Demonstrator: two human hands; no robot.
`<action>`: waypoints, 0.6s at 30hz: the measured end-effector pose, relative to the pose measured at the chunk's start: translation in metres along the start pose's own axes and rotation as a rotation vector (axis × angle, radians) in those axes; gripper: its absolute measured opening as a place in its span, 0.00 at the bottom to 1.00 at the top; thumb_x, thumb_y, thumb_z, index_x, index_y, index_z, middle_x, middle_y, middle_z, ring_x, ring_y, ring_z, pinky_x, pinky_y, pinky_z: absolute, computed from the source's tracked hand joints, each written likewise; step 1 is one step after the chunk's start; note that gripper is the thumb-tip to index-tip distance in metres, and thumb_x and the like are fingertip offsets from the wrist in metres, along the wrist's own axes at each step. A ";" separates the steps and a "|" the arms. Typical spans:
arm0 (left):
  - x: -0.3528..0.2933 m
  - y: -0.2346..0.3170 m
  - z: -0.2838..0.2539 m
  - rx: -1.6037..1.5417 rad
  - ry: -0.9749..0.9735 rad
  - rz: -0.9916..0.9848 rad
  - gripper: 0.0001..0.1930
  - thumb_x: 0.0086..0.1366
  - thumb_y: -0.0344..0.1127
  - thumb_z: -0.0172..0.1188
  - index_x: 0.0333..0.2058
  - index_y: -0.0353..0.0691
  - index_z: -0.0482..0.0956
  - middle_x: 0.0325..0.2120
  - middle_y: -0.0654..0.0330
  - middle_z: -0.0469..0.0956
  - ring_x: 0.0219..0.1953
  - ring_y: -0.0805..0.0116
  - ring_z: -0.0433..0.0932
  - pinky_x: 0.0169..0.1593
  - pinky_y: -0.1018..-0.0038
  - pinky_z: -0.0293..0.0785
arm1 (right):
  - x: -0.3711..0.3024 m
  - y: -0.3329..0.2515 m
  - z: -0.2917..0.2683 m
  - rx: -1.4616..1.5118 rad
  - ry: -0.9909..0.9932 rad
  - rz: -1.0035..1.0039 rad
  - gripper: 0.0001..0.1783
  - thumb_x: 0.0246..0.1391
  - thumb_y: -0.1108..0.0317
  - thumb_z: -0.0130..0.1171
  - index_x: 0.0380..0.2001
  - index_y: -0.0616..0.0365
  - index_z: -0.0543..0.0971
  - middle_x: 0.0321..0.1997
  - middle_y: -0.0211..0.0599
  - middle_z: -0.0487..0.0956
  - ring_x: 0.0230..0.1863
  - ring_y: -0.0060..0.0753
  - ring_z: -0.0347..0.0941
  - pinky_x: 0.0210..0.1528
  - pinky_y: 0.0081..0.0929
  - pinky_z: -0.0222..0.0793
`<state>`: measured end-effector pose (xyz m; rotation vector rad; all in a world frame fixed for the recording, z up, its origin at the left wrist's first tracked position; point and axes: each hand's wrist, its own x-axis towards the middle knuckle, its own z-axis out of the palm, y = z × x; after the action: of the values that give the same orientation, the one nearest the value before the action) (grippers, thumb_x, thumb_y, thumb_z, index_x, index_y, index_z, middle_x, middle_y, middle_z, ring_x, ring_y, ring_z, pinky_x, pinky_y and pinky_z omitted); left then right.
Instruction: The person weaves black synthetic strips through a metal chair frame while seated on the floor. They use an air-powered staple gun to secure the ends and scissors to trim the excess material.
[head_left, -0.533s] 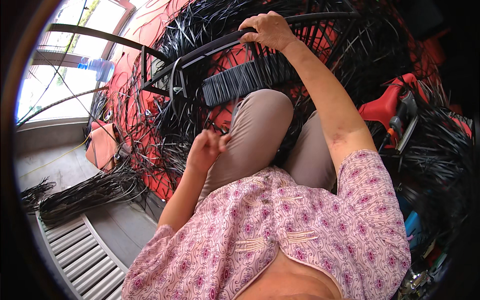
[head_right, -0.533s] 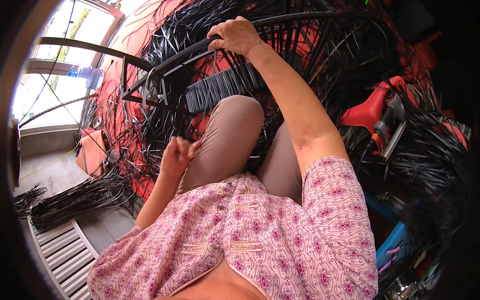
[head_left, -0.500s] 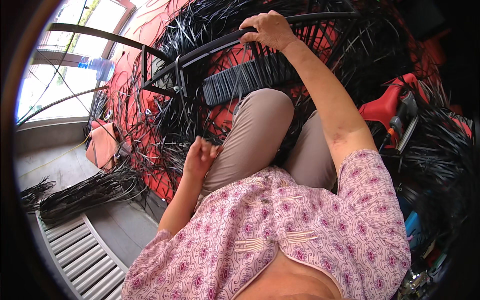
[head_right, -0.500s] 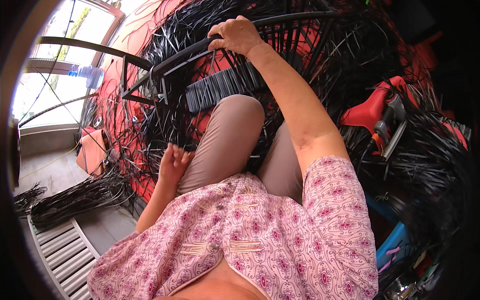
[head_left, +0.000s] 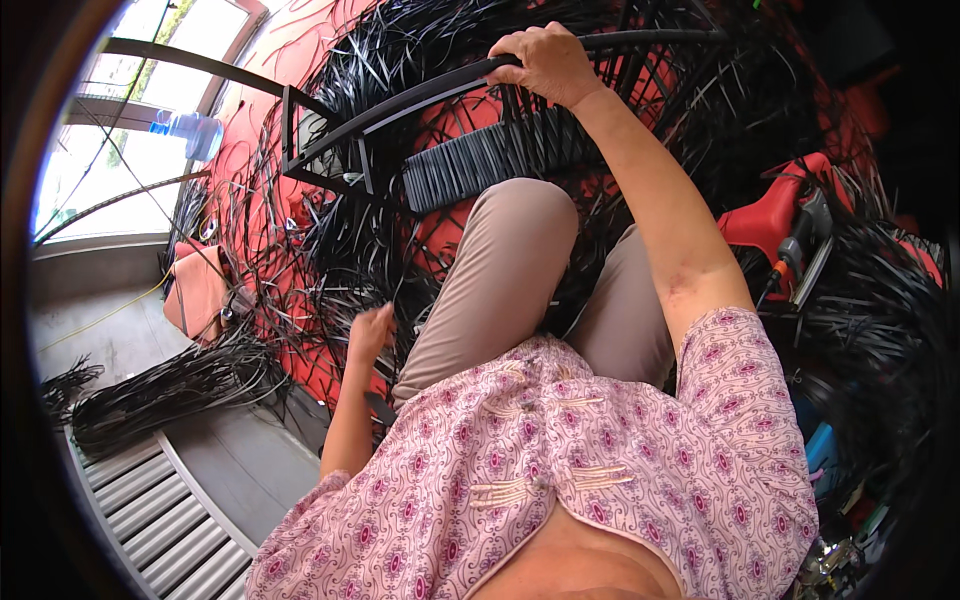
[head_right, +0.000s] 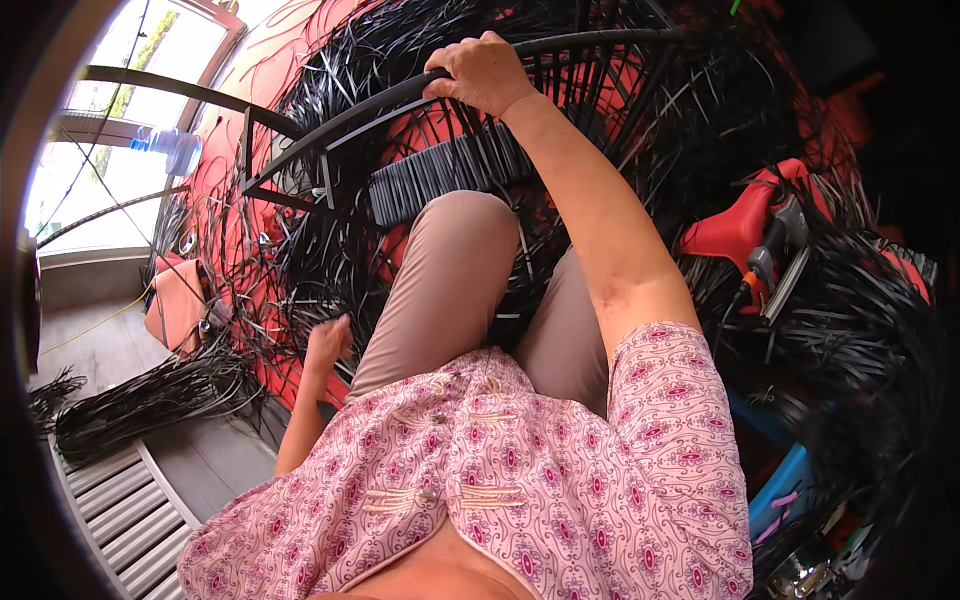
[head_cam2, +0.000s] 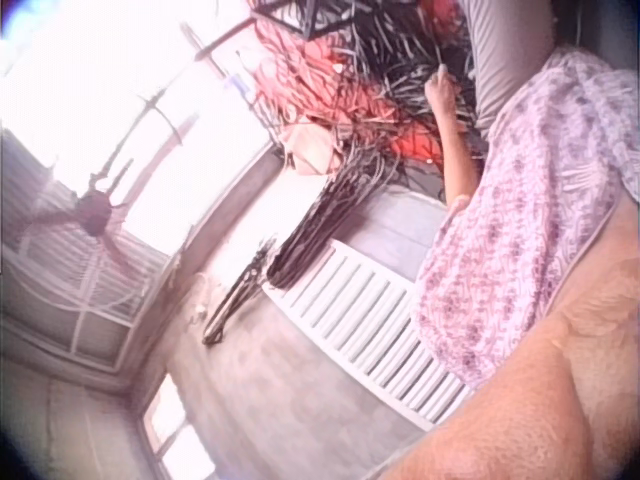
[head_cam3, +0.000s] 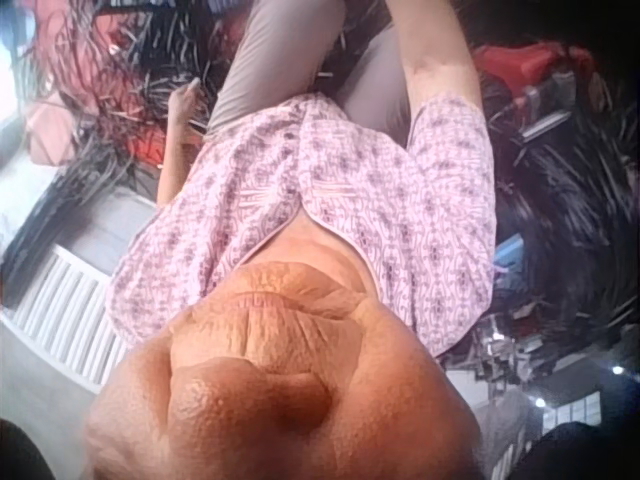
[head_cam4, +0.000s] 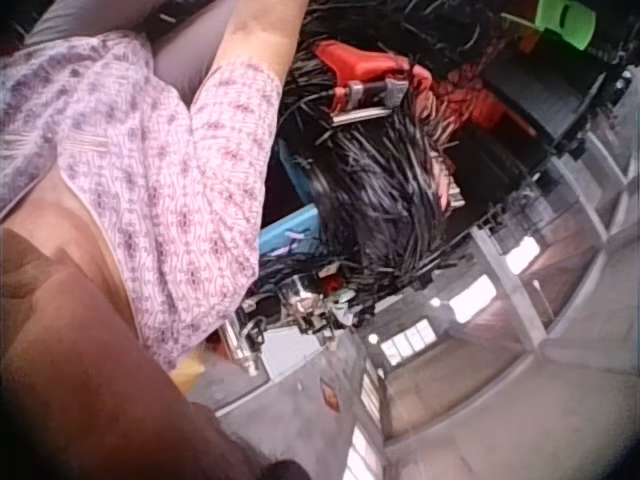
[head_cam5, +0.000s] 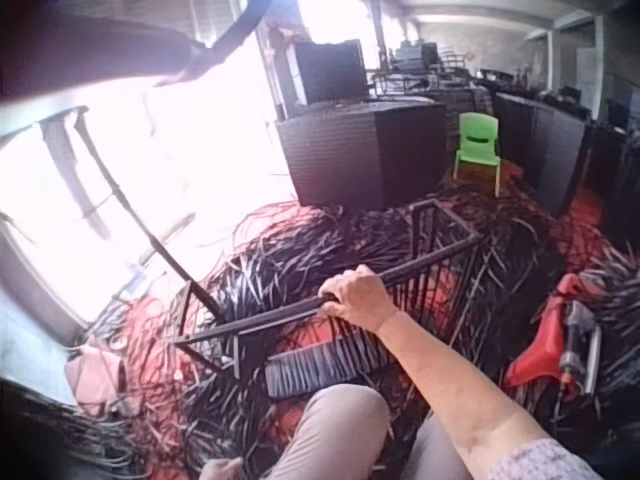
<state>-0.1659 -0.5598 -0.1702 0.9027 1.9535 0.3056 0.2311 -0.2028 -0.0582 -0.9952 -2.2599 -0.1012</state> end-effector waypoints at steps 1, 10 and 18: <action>0.003 0.050 0.008 -0.010 0.059 0.220 0.22 0.69 0.46 0.55 0.25 0.31 0.79 0.20 0.55 0.79 0.25 0.66 0.79 0.31 0.73 0.73 | 0.001 0.002 -0.001 -0.011 -0.013 0.013 0.22 0.46 0.39 0.63 0.34 0.43 0.83 0.33 0.23 0.82 0.40 0.28 0.78 0.48 0.32 0.65; 0.052 0.400 0.038 0.151 0.731 1.485 0.09 0.65 0.35 0.59 0.40 0.38 0.81 0.38 0.52 0.81 0.39 0.55 0.80 0.45 0.66 0.75 | 0.029 0.028 0.015 -0.051 0.060 -0.041 0.23 0.47 0.37 0.62 0.36 0.41 0.84 0.35 0.24 0.84 0.41 0.30 0.79 0.50 0.34 0.66; 0.147 0.493 0.019 0.237 0.342 1.337 0.12 0.62 0.41 0.62 0.34 0.37 0.82 0.21 0.51 0.78 0.24 0.62 0.77 0.32 0.69 0.73 | 0.088 0.076 0.027 -0.032 0.070 0.078 0.30 0.45 0.42 0.66 0.43 0.54 0.77 0.34 0.42 0.83 0.40 0.45 0.80 0.47 0.42 0.70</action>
<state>0.0380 -0.1148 -0.0095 2.3504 1.3756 1.0331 0.2247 -0.0849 -0.0406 -1.0787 -2.1593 -0.1365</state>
